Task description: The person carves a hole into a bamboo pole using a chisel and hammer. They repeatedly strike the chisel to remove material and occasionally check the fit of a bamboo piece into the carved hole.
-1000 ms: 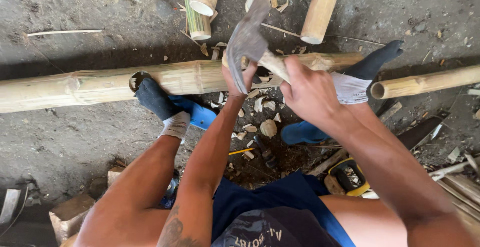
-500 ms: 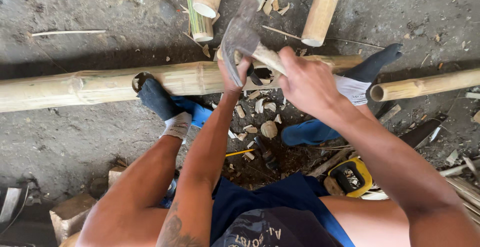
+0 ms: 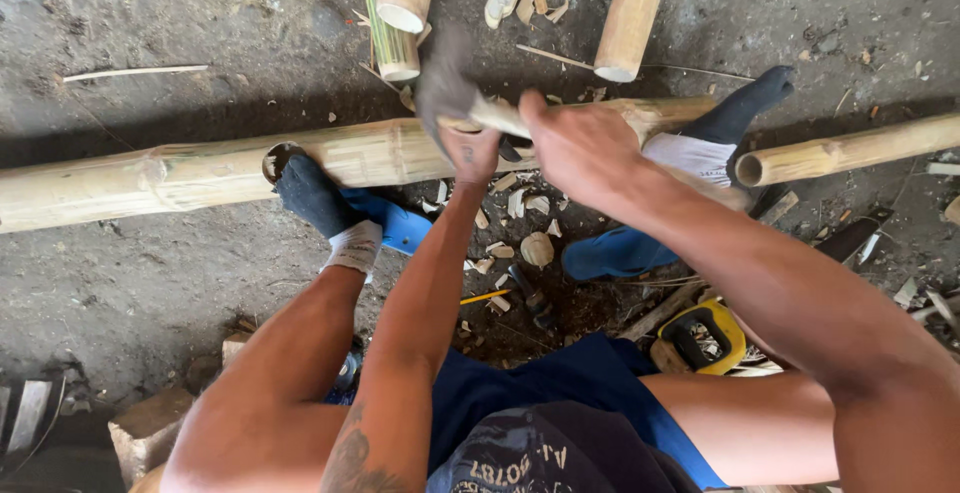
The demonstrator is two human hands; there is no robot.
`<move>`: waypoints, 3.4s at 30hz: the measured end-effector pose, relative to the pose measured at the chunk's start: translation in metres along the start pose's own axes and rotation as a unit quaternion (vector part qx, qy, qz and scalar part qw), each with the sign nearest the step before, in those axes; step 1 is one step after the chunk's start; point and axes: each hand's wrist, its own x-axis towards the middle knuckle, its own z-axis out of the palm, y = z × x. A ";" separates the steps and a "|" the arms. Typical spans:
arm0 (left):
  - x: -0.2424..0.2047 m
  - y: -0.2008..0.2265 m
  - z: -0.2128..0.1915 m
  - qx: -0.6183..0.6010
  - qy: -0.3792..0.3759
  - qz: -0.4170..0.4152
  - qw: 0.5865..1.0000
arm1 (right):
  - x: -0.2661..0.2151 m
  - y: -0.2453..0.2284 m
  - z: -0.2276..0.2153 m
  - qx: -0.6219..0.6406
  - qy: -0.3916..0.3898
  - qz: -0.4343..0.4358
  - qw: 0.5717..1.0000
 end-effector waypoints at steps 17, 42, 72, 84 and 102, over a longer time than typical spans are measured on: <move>-0.007 0.000 0.026 -0.031 -0.198 -0.009 0.980 | -0.039 0.024 0.008 0.010 -0.017 0.094 0.995; 0.030 -0.008 0.078 -0.160 -0.427 -0.301 0.837 | -0.113 0.057 0.064 0.283 0.189 0.208 0.917; 0.025 0.005 0.061 0.139 -0.331 0.089 0.929 | -0.084 0.070 0.022 0.077 0.084 0.165 0.980; 0.019 -0.014 0.043 0.112 -0.349 -0.023 0.930 | -0.080 0.041 0.018 0.014 0.126 0.111 0.986; 0.021 -0.047 -0.017 0.041 -0.135 -0.091 0.986 | -0.096 0.060 0.052 0.092 0.079 0.181 0.976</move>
